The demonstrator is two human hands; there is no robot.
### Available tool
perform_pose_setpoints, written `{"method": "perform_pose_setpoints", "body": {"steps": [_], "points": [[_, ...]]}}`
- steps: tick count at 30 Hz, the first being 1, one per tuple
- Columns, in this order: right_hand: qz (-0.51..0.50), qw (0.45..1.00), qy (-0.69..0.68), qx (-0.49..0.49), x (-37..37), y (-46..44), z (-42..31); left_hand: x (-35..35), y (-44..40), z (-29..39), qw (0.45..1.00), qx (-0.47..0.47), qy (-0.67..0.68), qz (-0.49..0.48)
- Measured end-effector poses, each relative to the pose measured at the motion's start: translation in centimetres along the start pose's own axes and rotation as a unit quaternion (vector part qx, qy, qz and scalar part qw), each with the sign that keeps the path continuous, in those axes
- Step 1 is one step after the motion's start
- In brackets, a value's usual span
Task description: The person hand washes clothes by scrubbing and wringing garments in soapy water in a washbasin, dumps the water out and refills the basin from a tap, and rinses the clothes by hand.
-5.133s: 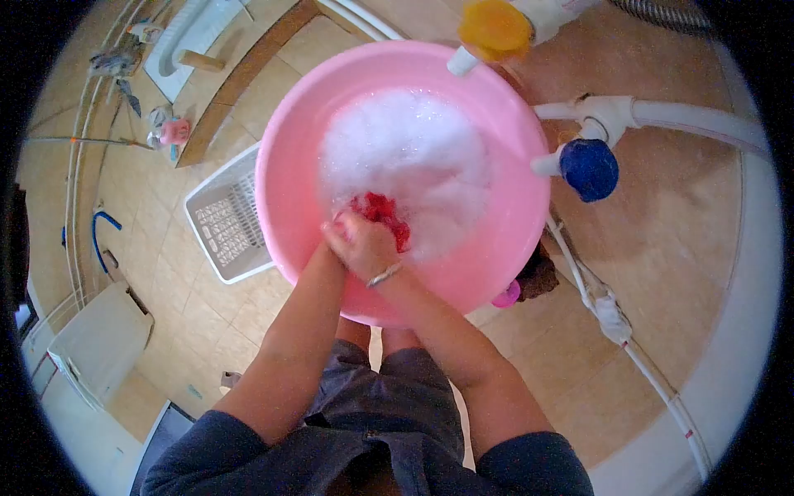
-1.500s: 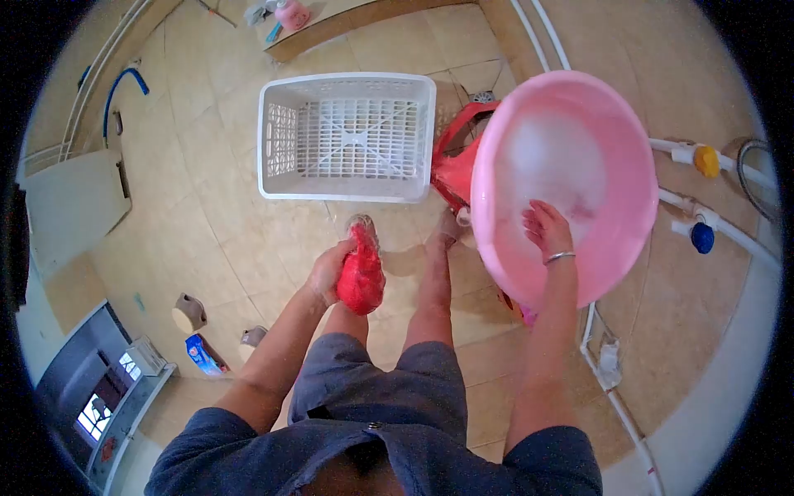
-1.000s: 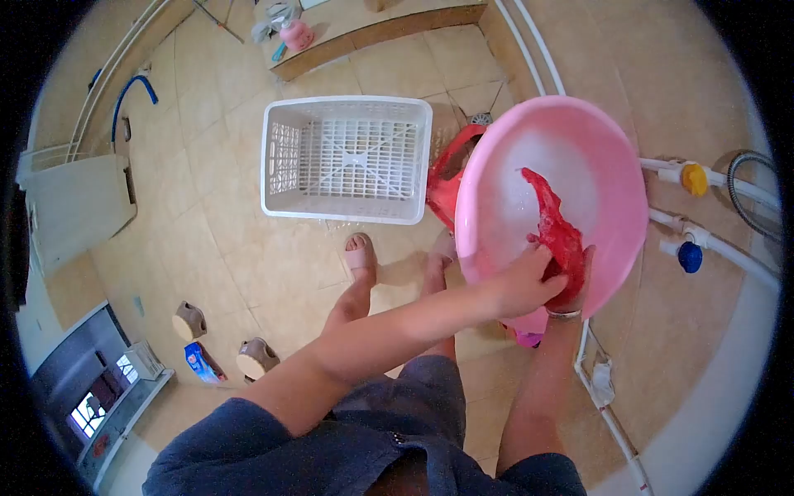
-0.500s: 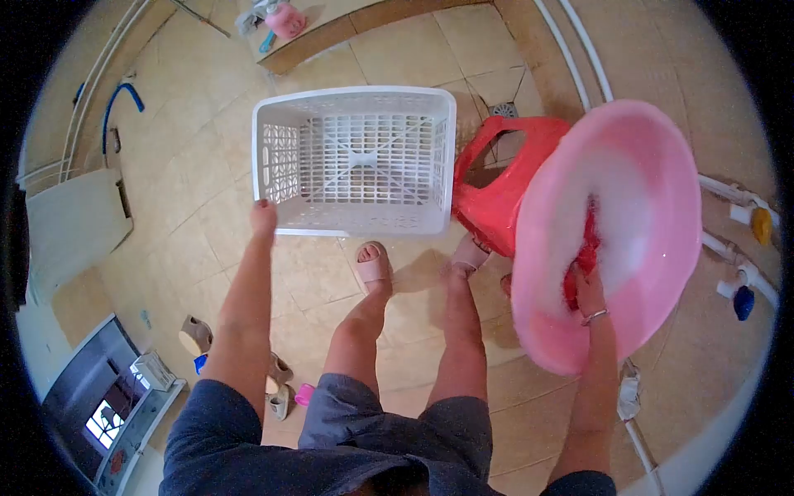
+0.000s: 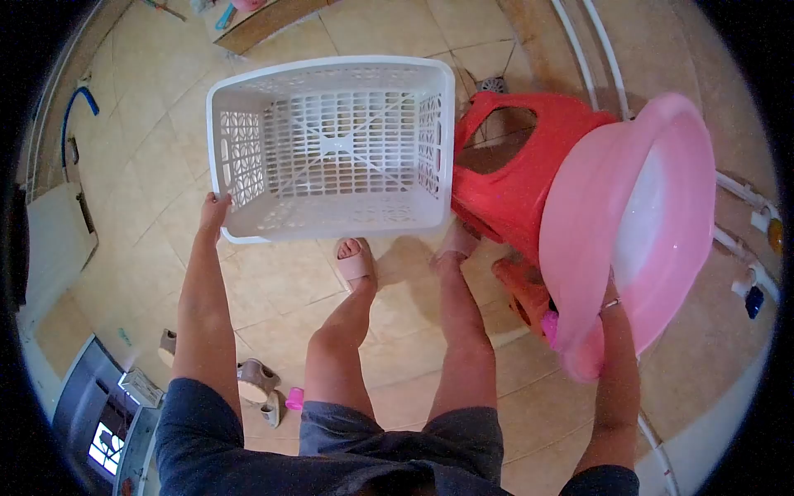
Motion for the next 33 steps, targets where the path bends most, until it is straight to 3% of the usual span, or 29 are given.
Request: {"method": "perform_pose_setpoints", "body": {"steps": [2, 5, 7, 9, 12, 15, 17, 19, 21, 22, 24, 25, 26, 27, 29, 30, 31, 32, 33], "points": [[-0.001, 1.000, -0.001, -0.005, -0.4, -0.5, 0.3, 0.0, 1.5, 2.4, 0.996, -0.027, 0.075, -0.027], [0.000, 1.000, -0.009, 0.000, -0.9, -1.1, 1.2, 1.3, 4.6, 5.2, 0.995, -0.090, 0.049, -0.001], [0.005, 1.000, -0.017, 0.004, -0.8, -1.6, 2.3, 1.9, 6.0, 6.3, 0.996, -0.085, 0.029, 0.009], [0.008, 1.000, -0.023, 0.006, -1.0, -2.2, 3.1, 2.9, 8.2, 8.9, 0.989, -0.138, -0.053, 0.024], [0.036, 0.999, -0.012, -0.015, -1.3, -1.7, 3.2, 5.3, 12.8, 14.0, 0.974, -0.144, -0.158, 0.067], [0.034, 0.999, 0.008, -0.041, 0.7, -0.1, -1.4, 6.8, 19.2, 20.1, 0.962, -0.123, -0.226, 0.088], [-0.144, 0.971, -0.190, -0.018, -0.6, 0.6, -3.0, 5.7, 22.4, 22.6, 0.946, -0.185, -0.248, 0.097], [-0.142, 0.957, -0.251, -0.038, 2.2, 1.0, -4.7, 4.2, 25.1, 24.4, 0.930, -0.200, -0.297, 0.079], [0.014, 0.941, -0.337, -0.036, 6.2, -0.8, -1.6, 3.0, 27.0, 25.5, 0.918, -0.229, -0.312, 0.089], [0.014, 0.940, -0.340, -0.037, 6.1, -1.7, -0.3, 2.7, 27.7, 26.2, 0.914, -0.243, -0.311, 0.099], [0.329, 0.848, -0.399, -0.113, 9.9, -1.2, 4.5, 2.3, 28.5, 27.2, 0.906, -0.263, -0.314, 0.109], [0.329, 0.848, -0.400, -0.114, 10.0, -1.8, 4.8, 2.3, 28.7, 27.4, 0.905, -0.263, -0.316, 0.109], [0.237, 0.761, -0.598, -0.080, 8.2, -3.3, 4.2, 2.2, 28.7, 27.5, 0.907, -0.257, -0.318, 0.099], [0.133, 0.631, -0.763, -0.043, 7.0, -3.4, 0.7, 2.2, 28.9, 27.7, 0.909, -0.252, -0.321, 0.088], [0.021, 0.589, -0.799, -0.119, 6.7, 0.8, -7.4, 2.1, 29.0, 27.9, 0.911, -0.240, -0.326, 0.081], [-0.250, 0.563, -0.788, -0.024, 5.8, 2.6, -15.0, 2.0, 29.0, 27.8, 0.913, -0.227, -0.330, 0.073], [-0.498, 0.491, -0.711, 0.073, 5.7, 7.4, -21.6, 1.8, 29.1, 27.7, 0.914, -0.228, -0.329, 0.073], [-0.351, 0.698, -0.586, 0.217, 7.3, 8.8, -25.9, 1.6, 29.3, 27.8, 0.910, -0.239, -0.327, 0.084], [-0.162, 0.867, -0.381, 0.277, 9.0, 10.5, -29.9, 1.4, 29.6, 28.0, 0.907, -0.251, -0.324, 0.095]]}}
Point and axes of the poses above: each hand's wrist, its own y-axis away from the middle knuckle, its own x-axis out of the back of the hand, z = x × y, the point moved 9 cm from there along -y, towards the middle knuckle, and after that the axes turned 1 degree about -z, right-handed, at the moved point
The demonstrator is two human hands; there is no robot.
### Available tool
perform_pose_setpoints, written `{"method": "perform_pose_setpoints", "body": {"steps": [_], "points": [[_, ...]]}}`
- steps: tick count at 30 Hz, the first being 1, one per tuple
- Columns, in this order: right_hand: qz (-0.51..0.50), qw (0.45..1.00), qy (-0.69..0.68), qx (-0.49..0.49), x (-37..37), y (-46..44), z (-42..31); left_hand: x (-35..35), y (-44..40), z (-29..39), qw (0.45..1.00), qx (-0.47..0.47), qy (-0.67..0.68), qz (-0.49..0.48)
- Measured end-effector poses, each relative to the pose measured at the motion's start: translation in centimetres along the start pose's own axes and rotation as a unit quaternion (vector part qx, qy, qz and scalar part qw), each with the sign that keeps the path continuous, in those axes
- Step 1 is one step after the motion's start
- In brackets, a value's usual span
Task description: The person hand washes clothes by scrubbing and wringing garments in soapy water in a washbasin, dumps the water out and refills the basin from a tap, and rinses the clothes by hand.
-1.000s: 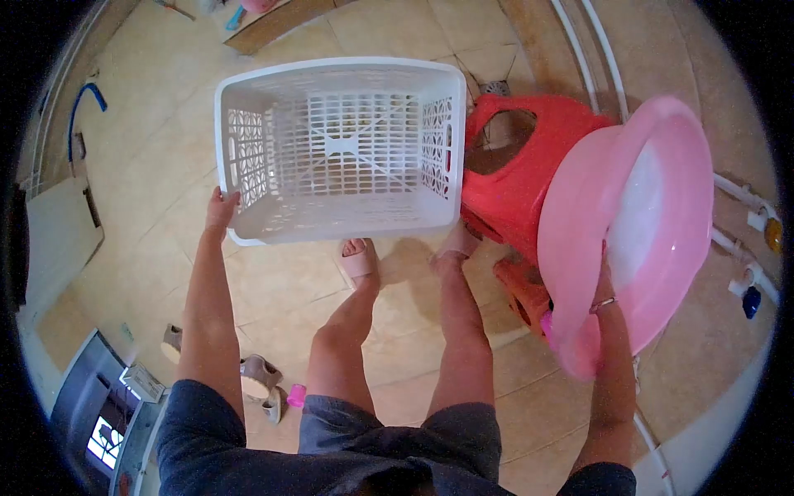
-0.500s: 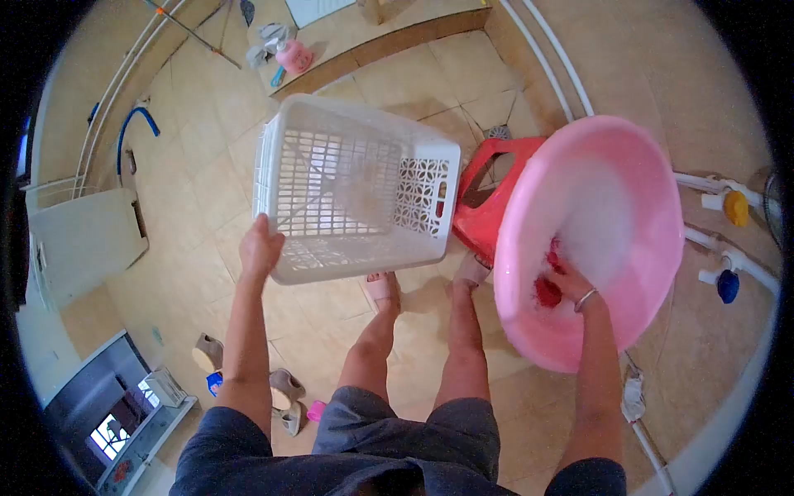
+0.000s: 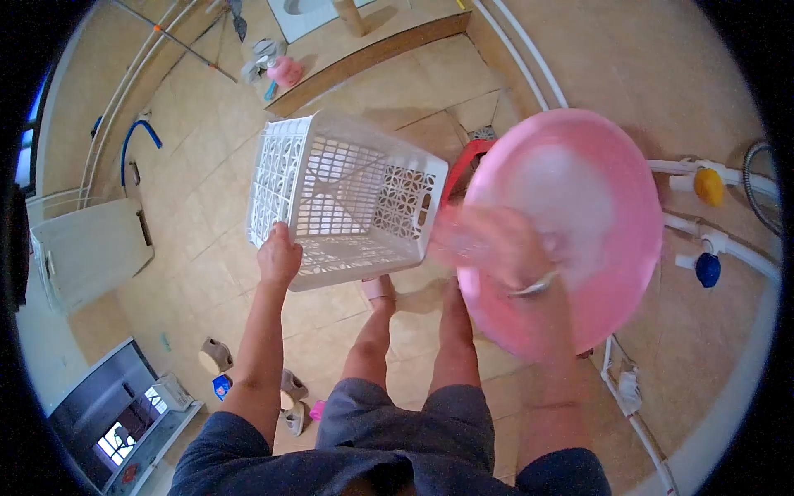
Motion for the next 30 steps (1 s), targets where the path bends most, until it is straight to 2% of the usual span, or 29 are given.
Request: {"method": "perform_pose_setpoints", "body": {"steps": [1, 3, 4, 6, 8, 10, 12, 14, 15, 17, 18, 20, 21, 23, 24, 26, 27, 29, 30], "points": [[0.010, 0.967, -0.249, -0.050, -3.7, -1.1, -0.9, 0.0, 0.2, 0.2, 1.000, -0.001, 0.005, 0.000], [0.009, 0.990, -0.110, 0.084, -6.2, -4.3, -3.8, -0.3, 0.3, -0.1, 0.999, 0.026, 0.002, -0.026], [0.009, 0.990, -0.110, 0.083, -5.6, -5.4, -3.8, -0.2, 0.5, 0.0, 0.999, 0.026, 0.002, -0.026], [0.084, 0.986, -0.094, 0.109, -3.1, -7.0, -3.8, -0.3, 1.0, 0.1, 0.999, 0.024, 0.010, -0.032], [0.199, 0.972, -0.101, 0.072, 2.3, -6.2, -1.7, -0.4, 0.9, -0.5, 0.999, 0.024, 0.005, -0.028], [0.303, 0.926, -0.220, 0.042, 8.1, -3.3, 2.9, -0.9, 0.8, -0.8, 0.999, 0.022, 0.012, -0.027], [0.307, 0.896, -0.321, 0.009, 13.7, -1.3, 11.8, -1.2, 0.6, -0.9, 0.999, 0.021, 0.008, -0.029], [0.389, 0.861, -0.285, -0.160, 16.2, 1.9, 19.6, -1.3, 0.5, -1.0, 0.999, 0.017, 0.002, -0.030], [0.390, 0.861, -0.285, -0.161, 16.8, 2.7, 21.2, -1.2, 0.5, -1.1, 0.999, 0.011, -0.002, -0.033], [0.428, 0.867, -0.156, -0.200, 18.7, 4.9, 23.4, -0.4, 0.2, -0.5, 0.999, 0.003, -0.025, -0.042], [0.430, 0.865, -0.158, -0.202, 19.5, 5.5, 24.4, -0.1, 0.0, -0.3, 0.999, 0.000, -0.027, -0.044], [0.404, 0.846, -0.299, -0.179, 20.0, 5.5, 25.5, 1.1, -0.9, 0.3, 0.999, -0.027, -0.041, -0.005], [0.408, 0.844, -0.299, -0.178, 20.4, 5.8, 25.2, 1.7, -1.4, 0.9, 0.998, -0.041, -0.049, 0.000], [0.391, 0.876, -0.146, -0.242, 21.2, 6.6, 24.0, 2.7, -1.7, 2.1, 0.996, -0.068, -0.061, 0.014], [0.392, 0.875, -0.149, -0.242, 21.7, 6.9, 24.0, 3.4, -1.8, 3.2, 0.993, -0.092, -0.073, 0.030], [0.538, 0.813, 0.060, -0.214, 24.9, 9.6, 21.7, 4.4, -1.9, 4.6, 0.991, -0.104, -0.074, 0.046], [0.540, 0.812, 0.057, -0.214, 25.4, 10.1, 22.2, 4.4, -2.0, 5.2, 0.991, -0.101, -0.078, 0.041], [0.622, 0.697, 0.264, -0.241, 26.8, 12.9, 20.7, 4.5, -2.6, 5.1, 0.990, -0.101, -0.094, 0.031], [0.623, 0.696, 0.263, -0.241, 27.3, 13.2, 21.8, 4.5, -2.8, 5.2, 0.990, -0.104, -0.094, 0.032]]}}
Point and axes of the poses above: each hand's wrist, its own y-axis away from the middle knuckle, its own x-axis out of the back of the hand, z = x × y, the point moved 9 cm from there along -y, towards the middle knuckle, and after that the axes turned 1 degree about -z, right-handed, at the moved point
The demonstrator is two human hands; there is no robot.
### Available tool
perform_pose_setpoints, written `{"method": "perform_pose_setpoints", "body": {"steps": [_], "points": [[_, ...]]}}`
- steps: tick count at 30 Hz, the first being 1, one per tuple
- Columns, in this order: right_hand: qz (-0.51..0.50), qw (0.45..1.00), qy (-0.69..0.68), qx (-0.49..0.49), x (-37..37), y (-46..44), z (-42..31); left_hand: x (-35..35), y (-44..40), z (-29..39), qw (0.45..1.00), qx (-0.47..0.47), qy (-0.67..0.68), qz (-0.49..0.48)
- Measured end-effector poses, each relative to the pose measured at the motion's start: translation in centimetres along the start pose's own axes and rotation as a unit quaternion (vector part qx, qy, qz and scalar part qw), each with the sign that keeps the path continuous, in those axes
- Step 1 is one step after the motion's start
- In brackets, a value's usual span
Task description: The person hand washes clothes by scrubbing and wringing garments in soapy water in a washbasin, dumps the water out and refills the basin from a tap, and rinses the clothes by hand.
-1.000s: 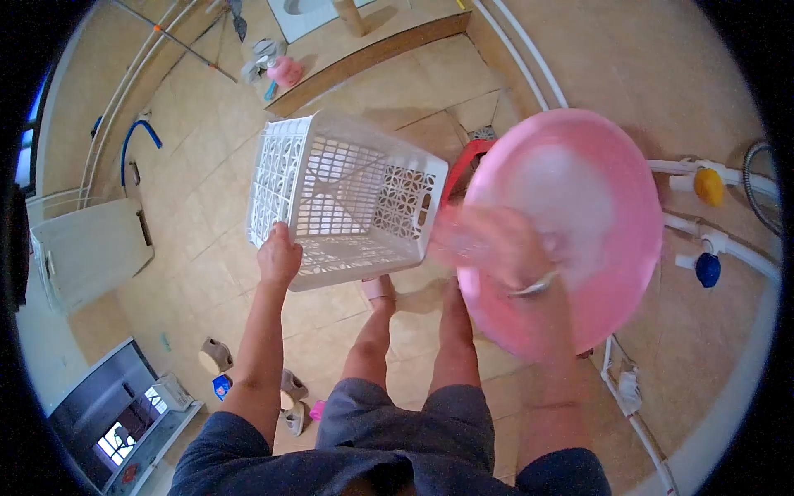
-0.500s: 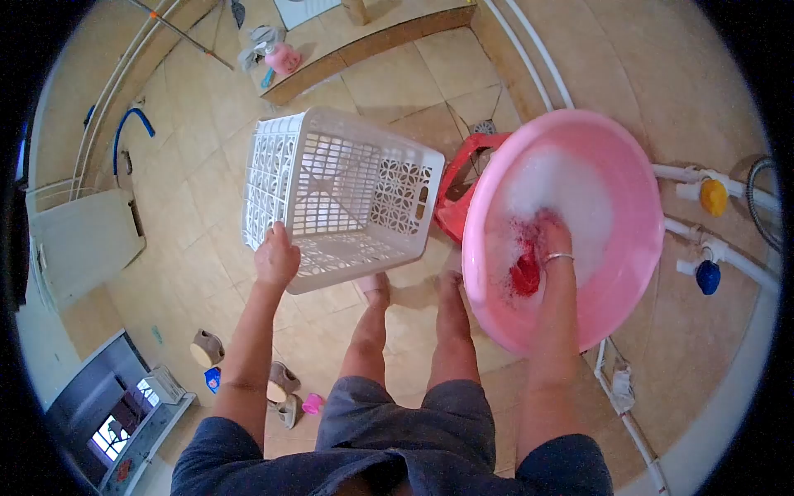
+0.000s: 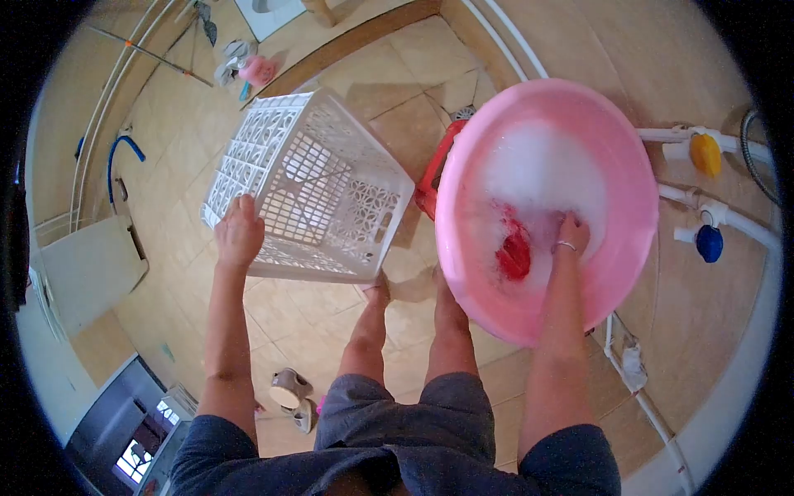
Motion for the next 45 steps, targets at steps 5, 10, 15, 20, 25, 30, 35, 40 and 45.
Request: {"method": "perform_pose_setpoints", "body": {"steps": [5, 10, 15, 20, 25, 30, 35, 40, 45], "points": [[-0.090, 0.995, -0.008, 0.043, -1.8, -0.3, 0.6, 0.9, -0.3, 3.1, 0.996, -0.089, -0.013, 0.017], [-0.136, 0.988, -0.043, 0.055, -4.9, -1.4, 3.3, 2.5, -0.8, 6.0, 0.977, -0.190, -0.035, 0.093], [-0.202, 0.977, -0.056, 0.046, -3.7, 1.0, 1.2, 4.1, -1.9, 6.1, 0.971, -0.202, -0.033, 0.127], [-0.125, 0.865, -0.417, -0.251, -3.7, 4.9, 3.2, 3.7, -1.1, 5.0, 0.967, -0.192, -0.007, 0.165], [-0.726, 0.463, -0.497, -0.106, -0.2, 23.5, -18.9, 1.6, 0.5, 4.7, 0.975, -0.162, 0.002, 0.149], [-0.632, 0.698, -0.295, 0.163, 0.5, 26.9, -26.8, 1.1, 0.5, 4.8, 0.978, -0.151, 0.049, 0.139], [-0.457, 0.857, -0.236, 0.020, -1.2, 11.4, -20.3, -0.7, 0.0, 3.8, 0.972, -0.133, 0.112, 0.157], [-0.265, 0.920, -0.283, -0.051, -4.5, -1.8, -8.6, -2.9, -0.6, 4.8, 0.965, -0.153, 0.165, 0.131], [-0.558, 0.649, -0.489, -0.170, -10.2, 3.0, -14.2, -4.6, -1.6, 5.5, 0.962, -0.166, 0.188, 0.103]]}}
Point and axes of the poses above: each hand's wrist, its own y-axis away from the middle knuckle, its own x-axis out of the back of the hand, z = x × y, the point moved 9 cm from there along -y, towards the middle knuckle, and after that the axes turned 1 degree about -z, right-handed, at the moved point
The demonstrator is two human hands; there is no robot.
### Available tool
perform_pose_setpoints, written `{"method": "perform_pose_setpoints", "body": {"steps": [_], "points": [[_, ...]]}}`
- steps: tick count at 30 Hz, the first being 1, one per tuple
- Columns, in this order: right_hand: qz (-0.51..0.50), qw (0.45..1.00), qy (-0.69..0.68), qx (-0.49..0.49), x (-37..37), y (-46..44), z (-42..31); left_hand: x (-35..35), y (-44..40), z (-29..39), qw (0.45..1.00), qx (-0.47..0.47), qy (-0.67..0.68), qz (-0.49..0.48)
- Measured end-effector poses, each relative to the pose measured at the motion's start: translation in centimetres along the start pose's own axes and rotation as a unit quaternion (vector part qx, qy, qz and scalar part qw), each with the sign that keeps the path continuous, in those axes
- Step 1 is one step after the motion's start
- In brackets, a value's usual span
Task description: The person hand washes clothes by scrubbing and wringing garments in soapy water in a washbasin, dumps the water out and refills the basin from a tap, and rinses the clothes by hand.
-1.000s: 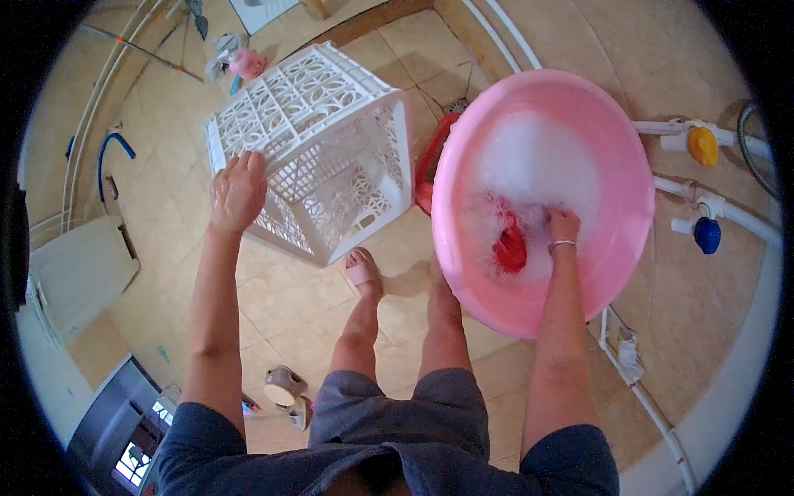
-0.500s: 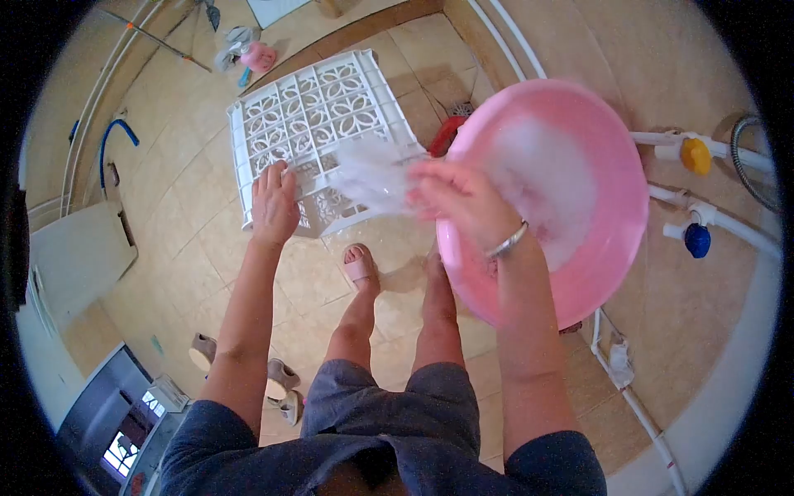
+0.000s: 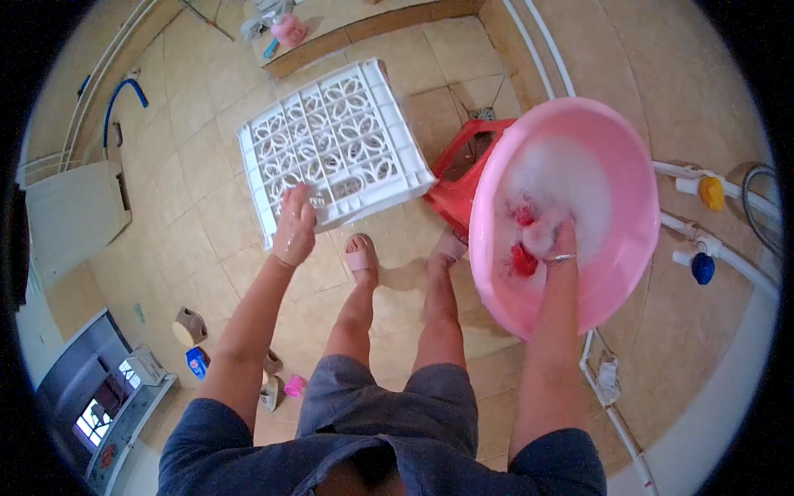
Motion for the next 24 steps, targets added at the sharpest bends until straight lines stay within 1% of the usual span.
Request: {"method": "perform_pose_setpoints", "body": {"steps": [1, 2, 3, 4, 5, 6, 7, 8, 9, 10, 11, 13, 15, 17, 18, 20, 21, 22, 23, 24], "points": [[-0.355, 0.928, -0.080, -0.083, -8.3, 1.8, 0.7, -0.2, 0.0, -0.1, 1.000, -0.002, -0.005, 0.001], [-0.222, 0.973, 0.010, -0.056, -11.4, 2.2, 1.1, 0.2, -0.1, 0.3, 1.000, -0.004, 0.000, 0.007], [-0.082, 0.991, 0.100, -0.025, -15.5, 4.0, 0.9, 0.4, -0.1, 0.6, 1.000, -0.008, 0.005, 0.013], [-0.097, 0.973, 0.200, -0.055, -21.4, 5.8, 1.2, 0.1, 0.1, 0.7, 1.000, -0.011, 0.008, 0.014], [-0.111, 0.944, 0.299, -0.084, -25.1, 6.8, 1.3, -0.5, 0.4, 0.4, 1.000, -0.009, 0.002, 0.003], [-0.111, 0.943, 0.302, -0.082, -25.8, 6.2, 0.4, -0.8, 0.3, 0.3, 1.000, -0.006, -0.006, -0.005], [-0.128, 0.936, 0.323, -0.052, -27.1, 5.4, -0.8, -0.5, 0.4, 0.3, 1.000, -0.005, -0.005, -0.004], [-0.146, 0.928, 0.343, -0.022, -28.2, 4.6, -1.8, -0.8, 0.6, 0.5, 0.999, -0.016, -0.014, -0.046], [-0.148, 0.927, 0.345, -0.023, -27.7, 3.3, -2.3, -1.2, 0.7, 0.6, 0.996, -0.025, -0.023, -0.088], [-0.058, 0.948, 0.312, 0.016, -24.0, 1.4, -3.9, -0.5, 0.7, 0.6, 0.994, -0.012, 0.017, -0.109], [0.033, 0.959, 0.275, 0.055, -19.6, -0.3, -5.6, -0.4, 0.3, 0.6, 0.994, -0.010, 0.017, -0.109], [0.136, 0.964, 0.221, 0.062, -11.6, -1.4, -5.4, 0.0, 0.4, 0.6, 0.995, -0.006, 0.043, -0.087], [0.306, 0.900, 0.299, 0.080, -5.8, 1.0, -6.7, -0.3, -0.8, 0.8, 0.996, 0.001, 0.053, -0.075], [0.372, 0.866, 0.222, 0.251, 6.2, 0.0, -8.3, 0.0, -4.3, 2.4, 0.999, -0.037, 0.014, -0.036], [0.373, 0.866, 0.223, 0.249, 5.7, 0.1, -8.2, -0.2, -6.2, 2.9, 0.999, -0.030, 0.014, -0.026], [0.335, 0.931, 0.046, 0.136, 4.4, -0.9, -4.8, -1.6, -9.8, 3.6, 1.000, -0.011, 0.010, -0.002], [0.156, 0.981, -0.077, 0.084, 1.8, -2.8, -3.2, -2.4, -11.3, 3.8, 1.000, 0.001, 0.006, 0.008], [-0.031, 0.979, -0.199, 0.030, -1.5, -3.5, -2.3, -3.5, -12.4, 4.1, 1.000, 0.002, 0.008, 0.005], [-0.126, 0.987, -0.097, -0.034, -6.2, -3.0, -1.8, -4.4, -13.5, 3.4, 0.998, 0.047, 0.020, 0.023], [-0.219, 0.971, 0.005, -0.097, -12.4, -1.3, -1.0, -5.0, -14.0, 2.7, 0.995, 0.091, 0.031, 0.040]]}}
Point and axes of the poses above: each hand's wrist, its own y-axis away from the middle knuckle, its own x-axis out of the back of the hand, z = x × y, the point moved 9 cm from there along -y, towards the middle knuckle, and after that the axes turned 1 degree about -z, right-handed, at the moved point
